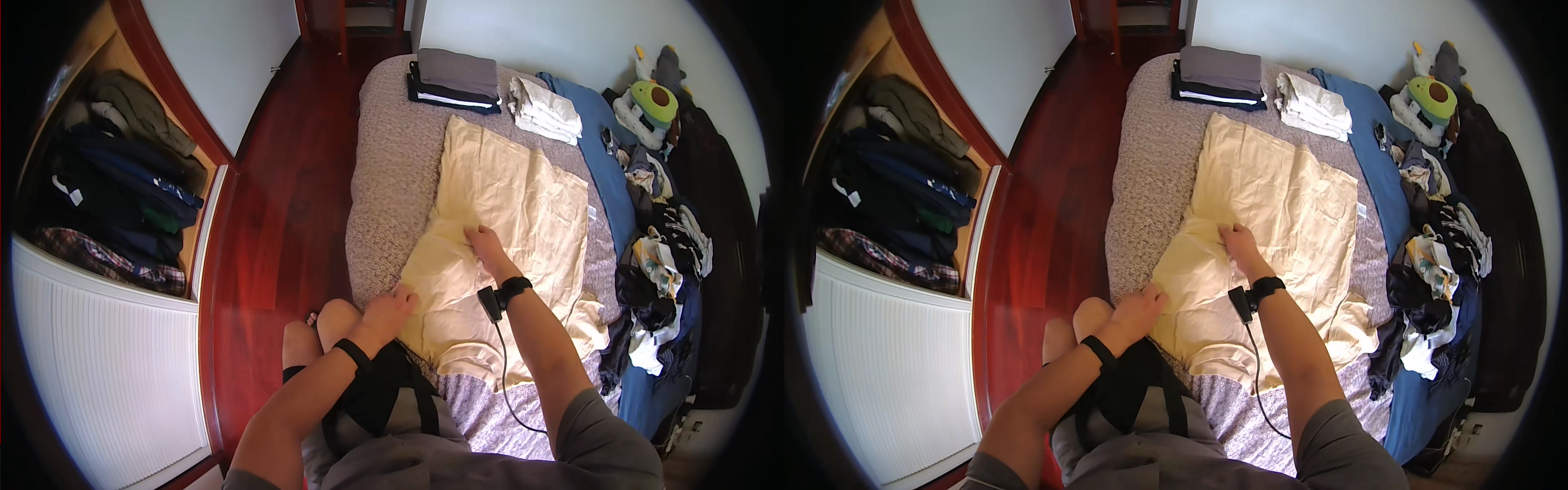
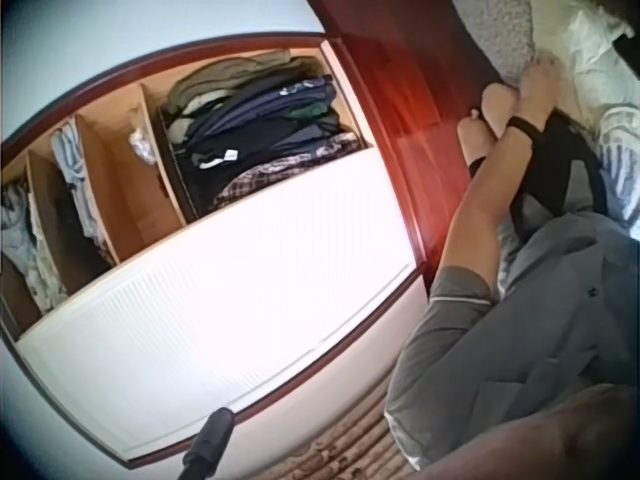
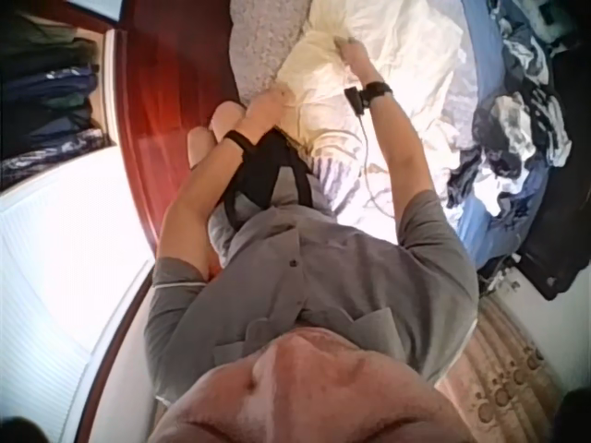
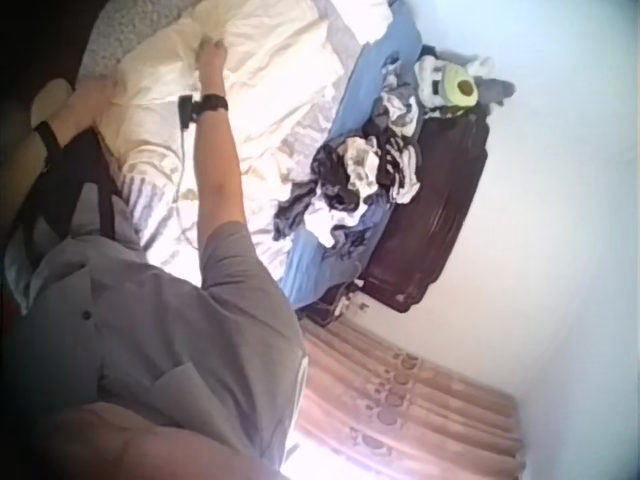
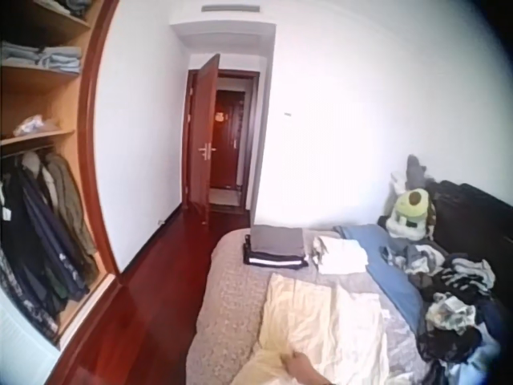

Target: Folding a beige shirt and a pair of patterned shorts on a bed.

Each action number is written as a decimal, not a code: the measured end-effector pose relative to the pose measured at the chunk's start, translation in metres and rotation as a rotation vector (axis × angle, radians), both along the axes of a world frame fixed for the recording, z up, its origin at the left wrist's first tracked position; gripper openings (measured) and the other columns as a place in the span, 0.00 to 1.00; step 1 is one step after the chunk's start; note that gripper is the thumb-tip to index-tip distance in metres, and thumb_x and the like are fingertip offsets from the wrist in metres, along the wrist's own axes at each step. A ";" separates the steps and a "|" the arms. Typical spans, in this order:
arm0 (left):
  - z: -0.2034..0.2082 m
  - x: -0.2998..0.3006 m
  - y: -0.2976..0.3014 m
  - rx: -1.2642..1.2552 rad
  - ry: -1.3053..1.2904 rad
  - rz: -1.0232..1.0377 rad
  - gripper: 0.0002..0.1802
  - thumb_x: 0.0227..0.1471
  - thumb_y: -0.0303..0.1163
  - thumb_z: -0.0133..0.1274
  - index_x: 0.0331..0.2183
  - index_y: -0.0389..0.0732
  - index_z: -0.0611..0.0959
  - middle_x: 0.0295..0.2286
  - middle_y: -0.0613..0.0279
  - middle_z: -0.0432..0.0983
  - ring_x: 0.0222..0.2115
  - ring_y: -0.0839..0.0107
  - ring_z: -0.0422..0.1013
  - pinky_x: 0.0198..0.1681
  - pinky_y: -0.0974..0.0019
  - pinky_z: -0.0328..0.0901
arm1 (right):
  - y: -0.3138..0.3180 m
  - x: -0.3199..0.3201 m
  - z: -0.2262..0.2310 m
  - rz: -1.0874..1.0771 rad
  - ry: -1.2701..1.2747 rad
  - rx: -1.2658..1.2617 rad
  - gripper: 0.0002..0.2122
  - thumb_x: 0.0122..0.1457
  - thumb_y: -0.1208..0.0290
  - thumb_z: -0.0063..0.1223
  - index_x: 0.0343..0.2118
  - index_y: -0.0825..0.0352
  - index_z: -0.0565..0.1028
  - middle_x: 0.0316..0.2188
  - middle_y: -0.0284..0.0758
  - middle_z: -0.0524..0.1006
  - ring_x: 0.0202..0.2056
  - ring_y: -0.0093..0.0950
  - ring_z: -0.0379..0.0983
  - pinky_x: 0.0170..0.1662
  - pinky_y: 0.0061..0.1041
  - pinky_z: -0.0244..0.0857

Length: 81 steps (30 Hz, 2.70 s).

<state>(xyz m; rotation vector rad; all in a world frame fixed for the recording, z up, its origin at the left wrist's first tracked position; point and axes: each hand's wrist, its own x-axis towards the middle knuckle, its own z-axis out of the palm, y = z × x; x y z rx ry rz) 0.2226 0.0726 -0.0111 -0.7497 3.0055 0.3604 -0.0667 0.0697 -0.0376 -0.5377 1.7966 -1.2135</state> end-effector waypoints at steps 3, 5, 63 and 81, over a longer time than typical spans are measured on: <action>0.001 0.013 -0.001 0.121 0.083 0.103 0.11 0.44 0.28 0.47 0.34 0.40 0.70 0.32 0.54 0.65 0.28 0.56 0.72 0.30 0.56 0.69 | 0.016 0.030 0.026 -0.047 -0.260 0.002 0.12 0.54 0.66 0.50 0.35 0.71 0.71 0.25 0.32 0.73 0.24 0.22 0.67 0.28 0.21 0.61; 0.001 0.010 -0.002 0.052 0.145 0.185 0.10 0.44 0.28 0.47 0.33 0.40 0.70 0.32 0.54 0.66 0.28 0.56 0.72 0.30 0.56 0.68 | 0.035 0.042 0.032 -0.096 -0.358 0.066 0.13 0.54 0.66 0.51 0.36 0.72 0.72 0.26 0.32 0.74 0.27 0.21 0.68 0.32 0.21 0.62; -0.005 0.014 -0.030 0.552 -0.180 0.558 0.18 0.46 0.44 0.50 0.30 0.38 0.80 0.34 0.46 0.75 0.37 0.49 0.70 0.41 0.53 0.63 | -0.057 0.025 0.015 0.453 0.973 0.165 0.14 0.54 0.59 0.45 0.28 0.65 0.75 0.28 0.42 0.76 0.35 0.40 0.73 0.40 0.38 0.65; 0.003 -0.018 0.004 0.066 -0.278 -0.032 0.43 0.46 0.53 0.49 0.58 0.41 0.56 0.59 0.45 0.42 0.60 0.48 0.37 0.59 0.40 0.36 | 0.078 0.056 -0.019 0.264 1.377 0.192 0.33 0.54 0.48 0.42 0.58 0.66 0.55 0.58 0.47 0.53 0.60 0.43 0.46 0.60 0.46 0.38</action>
